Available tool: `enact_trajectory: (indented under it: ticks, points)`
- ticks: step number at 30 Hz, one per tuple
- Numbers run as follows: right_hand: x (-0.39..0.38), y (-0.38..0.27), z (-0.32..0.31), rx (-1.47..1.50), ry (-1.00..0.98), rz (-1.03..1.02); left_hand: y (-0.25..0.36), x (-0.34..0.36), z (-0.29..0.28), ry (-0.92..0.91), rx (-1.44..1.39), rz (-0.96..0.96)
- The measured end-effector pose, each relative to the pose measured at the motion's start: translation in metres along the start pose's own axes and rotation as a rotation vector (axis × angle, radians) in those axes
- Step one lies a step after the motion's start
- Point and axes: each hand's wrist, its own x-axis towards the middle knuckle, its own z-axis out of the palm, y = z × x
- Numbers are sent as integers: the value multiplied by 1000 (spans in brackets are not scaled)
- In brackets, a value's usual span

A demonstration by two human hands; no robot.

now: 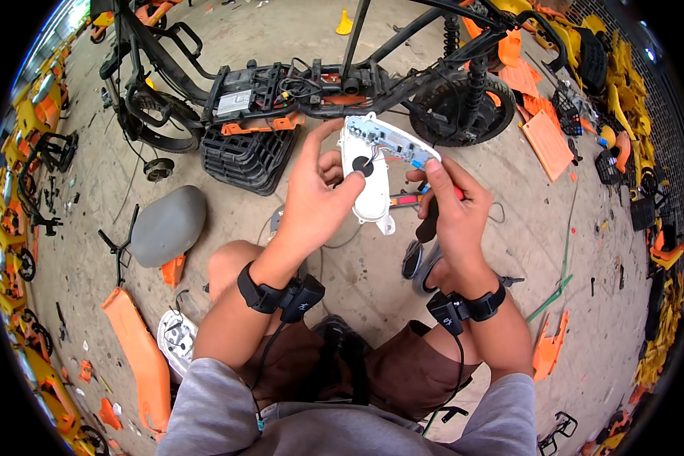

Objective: The person sits on the floor and uses a screwdriver to manipulate a white plastic scooter part, repeatedly prying and adjusting its internal components. The person then stands and walks to a workbench.

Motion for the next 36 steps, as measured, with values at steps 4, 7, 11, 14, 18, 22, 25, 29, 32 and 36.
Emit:
enact_trajectory:
  ticks: [4, 7, 11, 14, 18, 22, 25, 29, 32, 36]
  points:
    - [-2, 4, -1, 10, -93, -18, 2, 2, -3, 43, 50, 26]
    - [-2, 4, 1, 28, -142, 48, 3, 1, -3, 74, 120, 89]
    - [0, 11, 1, 8, -186, 169, 0, 0, -1, 119, 256, 227]
    - [3, 13, 0, -18, -242, 203, 1, -2, 0, 108, 289, 233]
    - [3, 15, 1, 34, -269, 214, -1, -2, 2, 91, 300, 204]
    - [5, 9, 1, 157, -302, 317, -3, -3, 1, 81, 292, 194]
    - [8, 8, -1, 209, -306, 379, -2, -3, 3, 81, 295, 180]
    - [10, 9, -5, 218, -379, 387, 1, -3, 4, 77, 320, 184]
    - [9, 6, -3, 254, -379, 396, 0, -3, 3, 77, 309, 195]
    - [9, 4, -4, 247, -396, 376, 1, -2, 3, 76, 265, 157]
